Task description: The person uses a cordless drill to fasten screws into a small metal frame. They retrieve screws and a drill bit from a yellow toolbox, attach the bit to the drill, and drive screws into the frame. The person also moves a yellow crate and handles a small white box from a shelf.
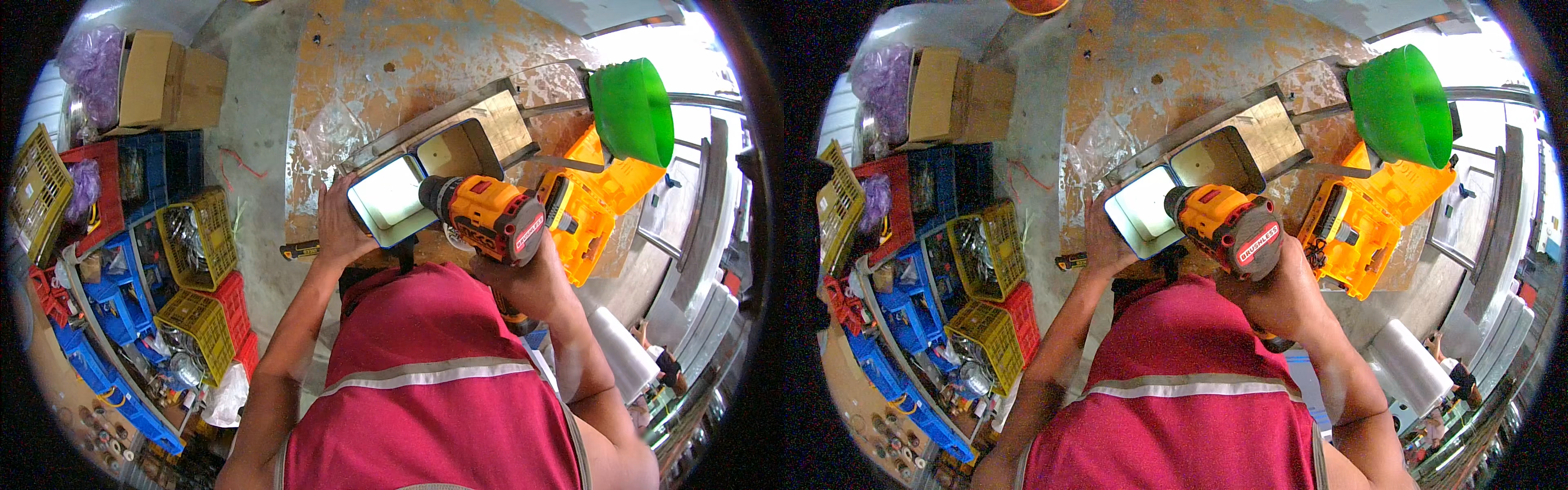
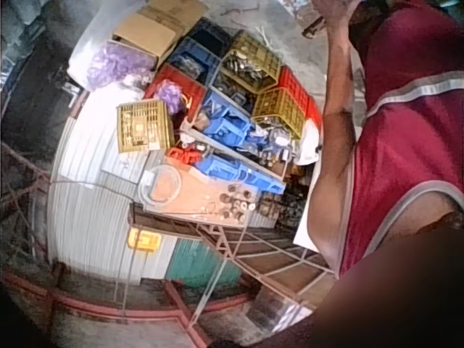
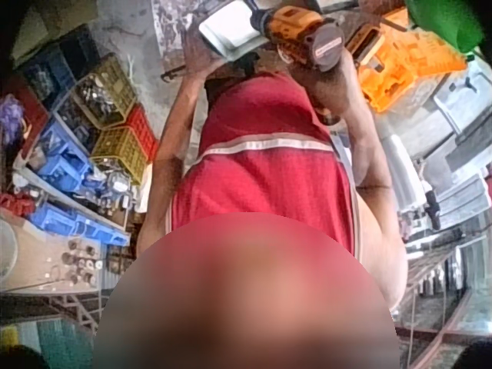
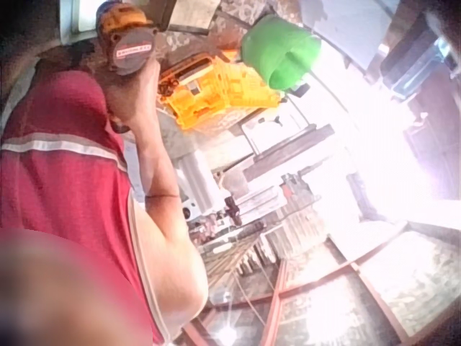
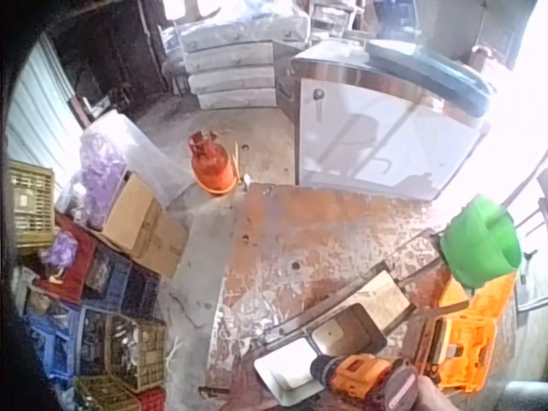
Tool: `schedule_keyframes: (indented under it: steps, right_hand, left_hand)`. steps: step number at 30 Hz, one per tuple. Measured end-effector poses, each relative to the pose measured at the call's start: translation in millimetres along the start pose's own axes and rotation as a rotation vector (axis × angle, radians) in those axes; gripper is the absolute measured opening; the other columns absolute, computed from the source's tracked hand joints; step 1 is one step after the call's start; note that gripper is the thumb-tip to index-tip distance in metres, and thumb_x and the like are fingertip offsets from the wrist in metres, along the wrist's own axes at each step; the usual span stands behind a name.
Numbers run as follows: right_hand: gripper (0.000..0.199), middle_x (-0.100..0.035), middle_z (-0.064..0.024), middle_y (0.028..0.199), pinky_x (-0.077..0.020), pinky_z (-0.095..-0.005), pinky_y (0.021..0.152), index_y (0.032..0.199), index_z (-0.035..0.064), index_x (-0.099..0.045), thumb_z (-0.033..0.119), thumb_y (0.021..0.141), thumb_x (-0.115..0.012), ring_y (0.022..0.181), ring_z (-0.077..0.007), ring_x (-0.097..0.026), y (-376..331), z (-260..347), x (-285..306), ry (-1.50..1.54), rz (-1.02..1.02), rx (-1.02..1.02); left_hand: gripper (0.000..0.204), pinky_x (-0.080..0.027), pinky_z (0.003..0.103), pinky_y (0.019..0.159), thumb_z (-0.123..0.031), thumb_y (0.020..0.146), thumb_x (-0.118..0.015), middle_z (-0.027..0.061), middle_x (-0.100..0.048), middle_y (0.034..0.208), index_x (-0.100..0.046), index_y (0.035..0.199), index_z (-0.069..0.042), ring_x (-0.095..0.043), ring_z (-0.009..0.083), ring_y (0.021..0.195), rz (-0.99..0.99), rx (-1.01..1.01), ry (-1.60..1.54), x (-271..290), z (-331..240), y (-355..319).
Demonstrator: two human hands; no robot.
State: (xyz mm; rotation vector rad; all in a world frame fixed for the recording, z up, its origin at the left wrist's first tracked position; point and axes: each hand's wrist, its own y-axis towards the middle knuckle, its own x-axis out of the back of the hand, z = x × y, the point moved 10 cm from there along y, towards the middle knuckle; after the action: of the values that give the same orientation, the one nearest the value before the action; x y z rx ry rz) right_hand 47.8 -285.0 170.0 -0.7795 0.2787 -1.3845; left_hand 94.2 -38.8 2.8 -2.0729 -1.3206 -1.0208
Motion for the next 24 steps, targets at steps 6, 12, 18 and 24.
schedule_keyframes:
  steps: [6, 12, 18, 24]
  right_hand:
    - [0.045, -0.073, -0.0113, 0.104, -0.0561, -0.0349, 0.085, 0.118, -0.0006, -0.064, 0.011, 0.079, -0.082, 0.093, -0.0187, -0.068, -10.6, 5.1, 9.9, 0.078, -0.105, 0.067]
    - [0.053, -0.073, -0.0110, 0.114, -0.0553, -0.0337, 0.092, 0.126, -0.0009, -0.062, 0.008, 0.079, -0.084, 0.103, -0.0186, -0.068, -16.6, -6.4, 14.2, 0.091, -0.120, -0.027]
    - [0.056, -0.070, -0.0069, 0.114, -0.0559, -0.0333, 0.090, 0.132, 0.0010, -0.058, -0.002, 0.079, -0.078, 0.104, -0.0171, -0.066, -25.8, 5.7, 32.8, 0.226, -0.118, 0.114]
    - [0.041, -0.070, -0.0049, 0.100, -0.0557, -0.0296, 0.072, 0.122, 0.0008, -0.064, 0.006, 0.084, -0.076, 0.081, -0.0122, -0.065, -14.2, -20.2, 56.6, 0.138, -0.211, 0.020]
  left_hand:
    - [0.125, -0.023, 0.059, 0.121, -0.064, 0.052, -0.092, 0.0179, -0.049, 0.144, -0.038, 0.148, -0.004, -0.044, 0.0379, 0.139, 0.005, 0.000, 0.027, -4.3, -1.2, 1.4]
    - [0.126, -0.022, 0.060, 0.123, -0.062, 0.053, -0.093, 0.0188, -0.047, 0.148, -0.034, 0.149, -0.005, -0.044, 0.0383, 0.141, 0.013, 0.030, -0.015, -3.7, -2.8, 2.6]
    - [0.128, -0.030, 0.052, 0.120, -0.059, 0.057, -0.093, 0.0241, -0.042, 0.152, -0.033, 0.151, 0.003, -0.040, 0.0404, 0.142, 0.051, 0.116, -0.112, 1.7, 2.7, -0.4]
    - [0.135, -0.025, 0.053, 0.123, -0.068, 0.067, -0.086, 0.0329, -0.032, 0.158, -0.019, 0.158, 0.006, -0.034, 0.0445, 0.148, -0.163, -0.064, -0.289, 82.5, -32.6, -2.1]
